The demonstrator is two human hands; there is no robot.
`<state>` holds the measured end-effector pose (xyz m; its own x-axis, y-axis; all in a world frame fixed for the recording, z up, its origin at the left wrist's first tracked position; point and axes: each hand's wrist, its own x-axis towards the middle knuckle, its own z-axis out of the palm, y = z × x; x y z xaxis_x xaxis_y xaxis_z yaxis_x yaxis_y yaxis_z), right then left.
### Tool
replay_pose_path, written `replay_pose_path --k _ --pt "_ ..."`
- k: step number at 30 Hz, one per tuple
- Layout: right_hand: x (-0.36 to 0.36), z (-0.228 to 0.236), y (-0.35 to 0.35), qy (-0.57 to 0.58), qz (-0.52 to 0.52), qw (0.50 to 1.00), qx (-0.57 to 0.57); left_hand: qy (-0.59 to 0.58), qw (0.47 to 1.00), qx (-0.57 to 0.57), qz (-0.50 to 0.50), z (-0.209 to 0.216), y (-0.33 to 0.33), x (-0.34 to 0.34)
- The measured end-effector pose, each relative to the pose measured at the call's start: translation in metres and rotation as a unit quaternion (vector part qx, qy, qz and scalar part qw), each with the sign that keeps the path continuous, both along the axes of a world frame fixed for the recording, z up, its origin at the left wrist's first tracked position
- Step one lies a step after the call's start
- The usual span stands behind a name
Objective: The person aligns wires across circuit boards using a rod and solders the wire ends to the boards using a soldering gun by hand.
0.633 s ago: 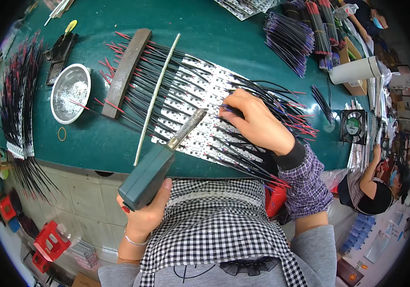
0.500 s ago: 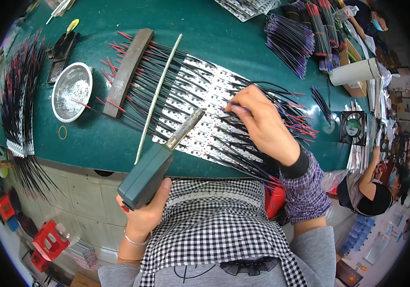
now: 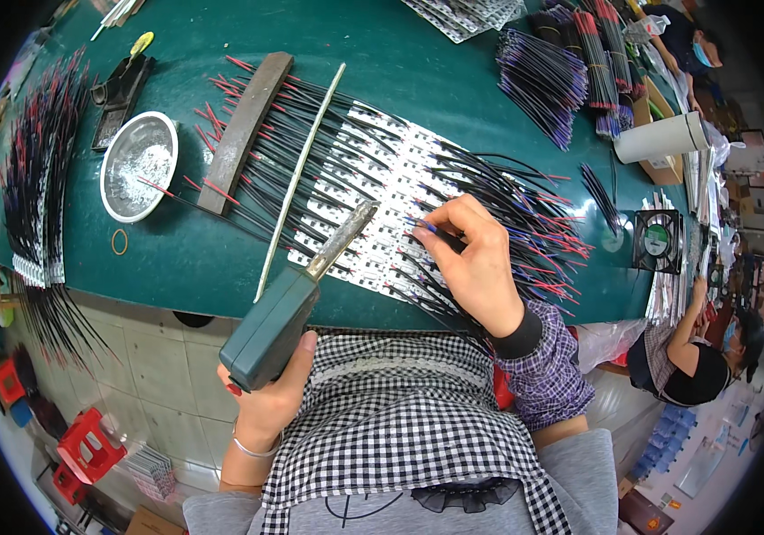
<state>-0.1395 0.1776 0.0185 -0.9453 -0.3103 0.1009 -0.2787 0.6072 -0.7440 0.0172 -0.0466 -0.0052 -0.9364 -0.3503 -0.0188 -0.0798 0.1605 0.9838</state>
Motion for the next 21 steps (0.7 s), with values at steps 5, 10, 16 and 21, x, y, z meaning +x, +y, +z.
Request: replay_pose_path --k 5,10,16,21 --pt "0.001 -0.004 -0.005 -0.027 -0.021 0.999 0.026 0.001 1.000 -0.005 0.003 0.003 0.002 -0.002" --pt "0.002 -0.005 -0.010 -0.054 -0.038 0.996 0.061 -0.012 1.000 0.008 0.027 0.012 0.008 -0.012" --pt "0.003 -0.011 -0.011 -0.009 -0.028 0.995 0.090 0.008 0.999 -0.006 -0.031 0.012 0.005 -0.016" --pt "0.002 -0.013 -0.013 0.020 -0.022 0.996 0.088 0.014 0.998 -0.037 -0.055 0.015 0.007 -0.021"
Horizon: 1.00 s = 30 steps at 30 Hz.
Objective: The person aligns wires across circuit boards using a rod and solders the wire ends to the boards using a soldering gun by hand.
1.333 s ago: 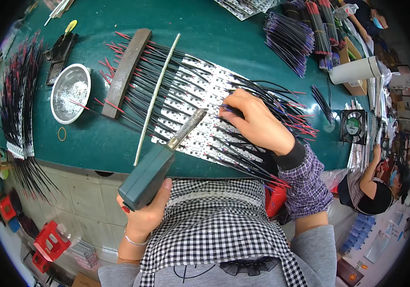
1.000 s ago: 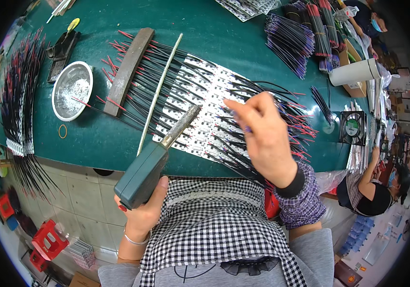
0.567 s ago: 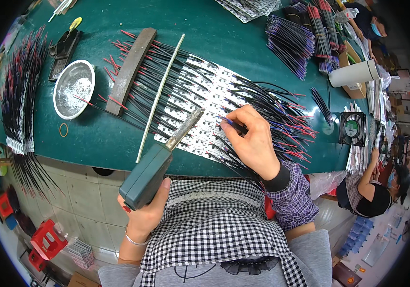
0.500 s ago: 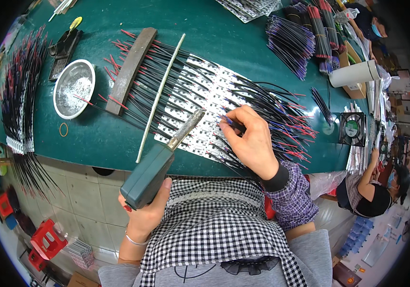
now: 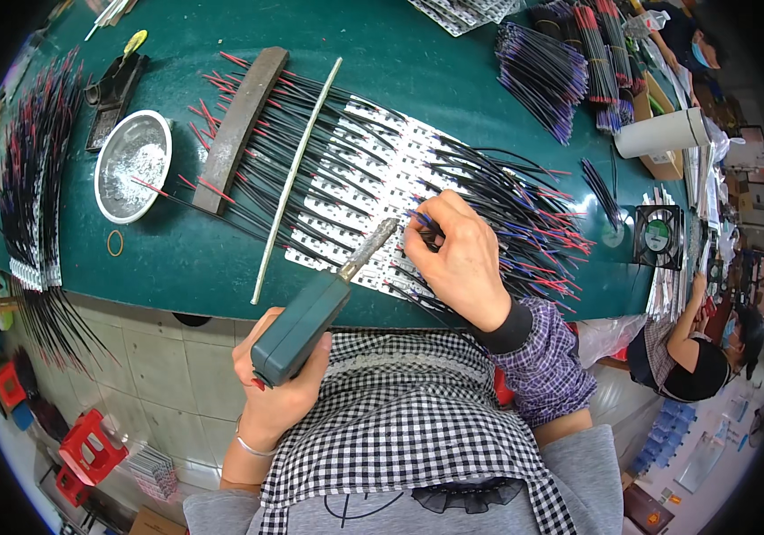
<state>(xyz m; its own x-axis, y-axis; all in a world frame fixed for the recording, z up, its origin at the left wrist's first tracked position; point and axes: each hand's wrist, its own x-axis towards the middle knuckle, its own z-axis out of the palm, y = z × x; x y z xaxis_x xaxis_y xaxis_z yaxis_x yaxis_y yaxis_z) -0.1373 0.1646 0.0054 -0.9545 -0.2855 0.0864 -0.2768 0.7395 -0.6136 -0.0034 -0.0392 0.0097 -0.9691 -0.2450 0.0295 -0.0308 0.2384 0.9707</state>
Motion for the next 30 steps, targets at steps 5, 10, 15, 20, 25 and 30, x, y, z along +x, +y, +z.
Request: replay_pose_path --k 5,10,15,20,25,30 --pt "-0.0023 0.0010 0.0015 -0.012 0.004 1.000 -0.002 0.005 0.999 -0.031 -0.016 0.0016 0.0013 -0.0033" --pt "-0.0053 0.0000 0.0032 -0.026 0.009 1.000 0.000 0.000 0.997 -0.066 -0.031 0.0006 0.0003 -0.0026" --pt "-0.0047 -0.0039 0.0035 -0.003 0.007 1.000 0.009 0.020 0.996 -0.083 -0.029 0.0027 0.0014 -0.0046" --pt "-0.0052 -0.0030 0.0026 0.003 0.008 1.000 0.009 0.028 0.996 -0.075 -0.028 -0.0007 -0.0010 0.0005" --pt "-0.0053 -0.0041 0.0034 0.007 0.010 1.000 0.009 0.023 0.997 -0.068 0.002 0.0014 -0.0013 0.0027" --pt "-0.0092 -0.0023 0.0062 -0.007 0.033 0.999 0.006 0.021 0.997 -0.067 -0.013 0.0004 -0.0016 0.0035"
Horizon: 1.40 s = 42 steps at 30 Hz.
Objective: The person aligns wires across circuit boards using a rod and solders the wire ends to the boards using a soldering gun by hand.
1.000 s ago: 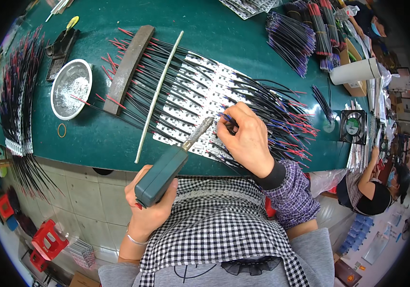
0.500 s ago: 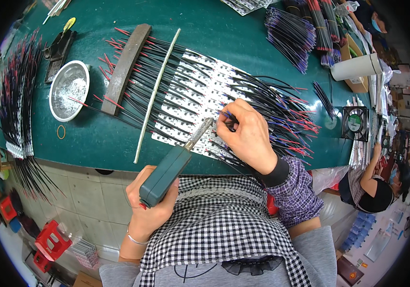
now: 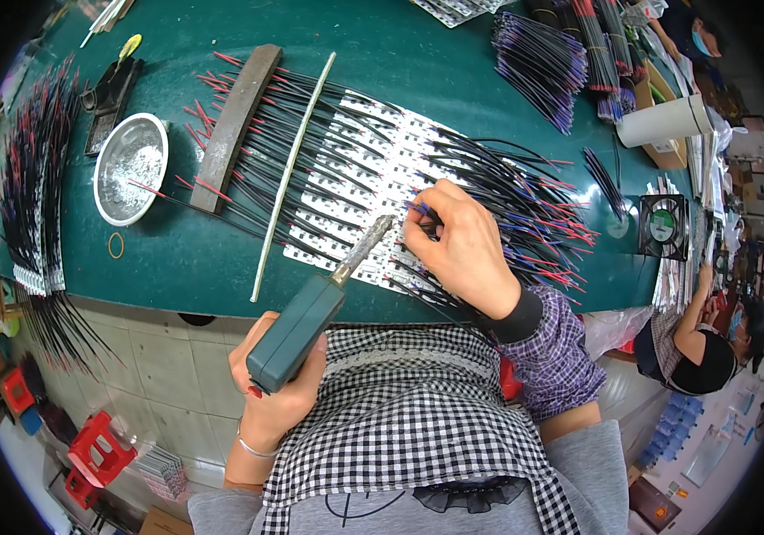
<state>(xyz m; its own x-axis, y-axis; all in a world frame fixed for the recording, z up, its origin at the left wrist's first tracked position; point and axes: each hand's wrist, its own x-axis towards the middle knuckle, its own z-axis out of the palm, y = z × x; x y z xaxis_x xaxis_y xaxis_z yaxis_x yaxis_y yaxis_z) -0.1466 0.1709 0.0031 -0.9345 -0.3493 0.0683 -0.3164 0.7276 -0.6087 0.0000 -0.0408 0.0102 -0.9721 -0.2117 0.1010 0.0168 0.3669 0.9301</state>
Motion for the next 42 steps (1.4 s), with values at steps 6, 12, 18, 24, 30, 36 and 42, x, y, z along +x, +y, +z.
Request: replay_pose_path --k 6,12,18,24,30,36,42 --pt "-0.013 0.007 0.005 -0.060 0.055 0.997 0.000 0.000 1.000 0.010 0.000 -0.001 0.001 -0.001" --pt "-0.007 0.005 0.000 -0.032 0.033 0.999 -0.011 -0.003 1.000 -0.015 -0.013 0.006 0.003 -0.004" --pt "-0.002 -0.001 -0.002 0.002 0.026 1.000 -0.017 0.015 0.999 -0.046 -0.008 0.011 0.006 -0.003" --pt "-0.002 0.002 -0.002 0.004 0.033 0.999 -0.009 -0.007 1.000 -0.011 0.010 0.002 -0.002 0.015" --pt "-0.002 0.005 0.002 -0.022 0.049 0.999 0.000 -0.055 0.995 0.061 0.048 0.013 0.000 0.014" --pt "-0.005 0.009 0.025 -0.018 0.110 0.990 -0.087 -0.021 0.996 0.060 0.059 0.008 0.003 0.015" --pt "0.030 0.127 0.039 0.008 -0.051 0.989 -0.137 -0.020 0.988 0.090 0.120 -0.003 -0.001 0.018"
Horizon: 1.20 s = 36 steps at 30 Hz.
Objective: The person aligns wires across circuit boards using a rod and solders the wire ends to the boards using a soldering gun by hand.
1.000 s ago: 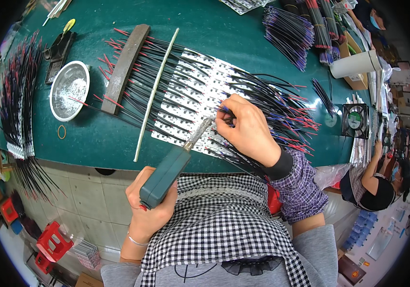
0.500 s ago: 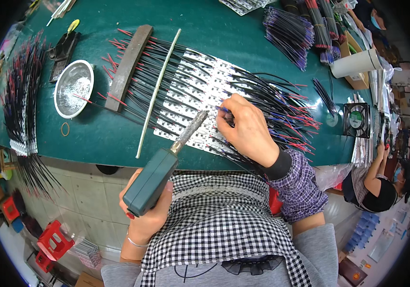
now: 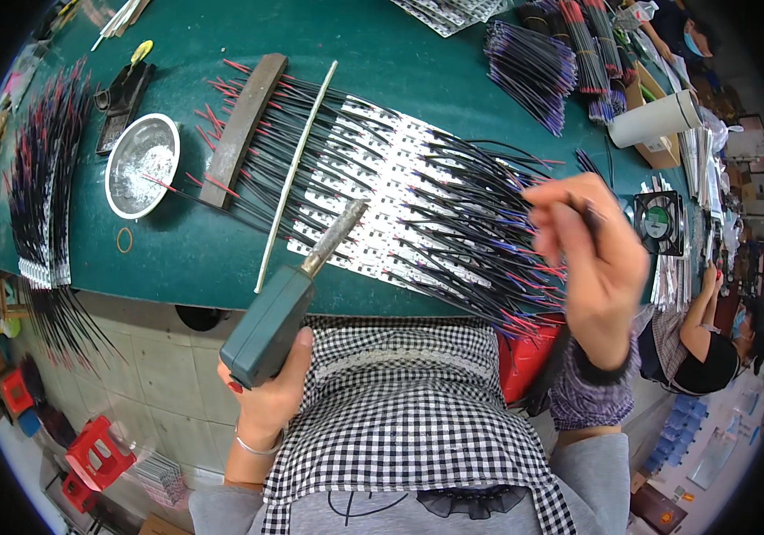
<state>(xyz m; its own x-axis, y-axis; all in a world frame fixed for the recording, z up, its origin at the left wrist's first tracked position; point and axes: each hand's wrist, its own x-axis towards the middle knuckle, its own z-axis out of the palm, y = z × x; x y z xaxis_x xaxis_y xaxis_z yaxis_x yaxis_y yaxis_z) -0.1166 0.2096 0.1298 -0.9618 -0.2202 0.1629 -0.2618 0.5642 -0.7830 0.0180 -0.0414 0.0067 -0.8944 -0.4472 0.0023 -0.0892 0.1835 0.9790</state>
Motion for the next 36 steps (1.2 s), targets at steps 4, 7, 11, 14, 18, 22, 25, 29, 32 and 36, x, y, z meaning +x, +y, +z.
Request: replay_pose_path --k 4,7,11,14,18,22,25,29,32,36 --pt "0.004 0.002 -0.023 0.060 0.156 0.985 0.048 -0.016 0.999 0.027 0.027 -0.001 0.001 0.000" --pt "-0.004 -0.075 -0.045 -0.009 0.191 0.981 0.024 0.035 0.998 -0.030 0.032 0.000 0.004 0.002" --pt "0.007 -0.141 -0.050 0.063 0.042 0.996 0.049 0.002 0.999 -0.009 0.043 -0.006 0.001 0.011" --pt "0.004 -0.144 -0.047 0.148 -0.027 0.988 -0.037 -0.026 0.998 0.036 0.053 -0.012 -0.010 0.014" --pt "0.006 -0.121 -0.045 0.110 -0.012 0.993 -0.050 0.035 0.999 -0.024 0.024 -0.016 -0.012 0.015" --pt "0.008 -0.096 -0.043 0.034 0.005 0.999 0.024 0.019 0.999 -0.039 -0.012 -0.024 -0.015 0.022" --pt "0.004 -0.110 -0.041 0.018 0.033 0.996 0.082 0.015 1.000 -0.013 -0.013 -0.019 -0.010 0.022" --pt "0.006 -0.118 -0.044 -0.009 0.017 0.994 0.110 -0.023 0.999 0.003 -0.032 -0.014 -0.005 0.023" --pt "0.004 -0.123 -0.045 0.001 0.007 0.994 0.108 -0.003 1.000 0.011 -0.005 -0.004 0.001 0.010" --pt "0.001 -0.126 -0.047 0.000 0.009 0.992 0.129 -0.015 0.997 -0.024 -0.066 0.005 0.000 0.005"
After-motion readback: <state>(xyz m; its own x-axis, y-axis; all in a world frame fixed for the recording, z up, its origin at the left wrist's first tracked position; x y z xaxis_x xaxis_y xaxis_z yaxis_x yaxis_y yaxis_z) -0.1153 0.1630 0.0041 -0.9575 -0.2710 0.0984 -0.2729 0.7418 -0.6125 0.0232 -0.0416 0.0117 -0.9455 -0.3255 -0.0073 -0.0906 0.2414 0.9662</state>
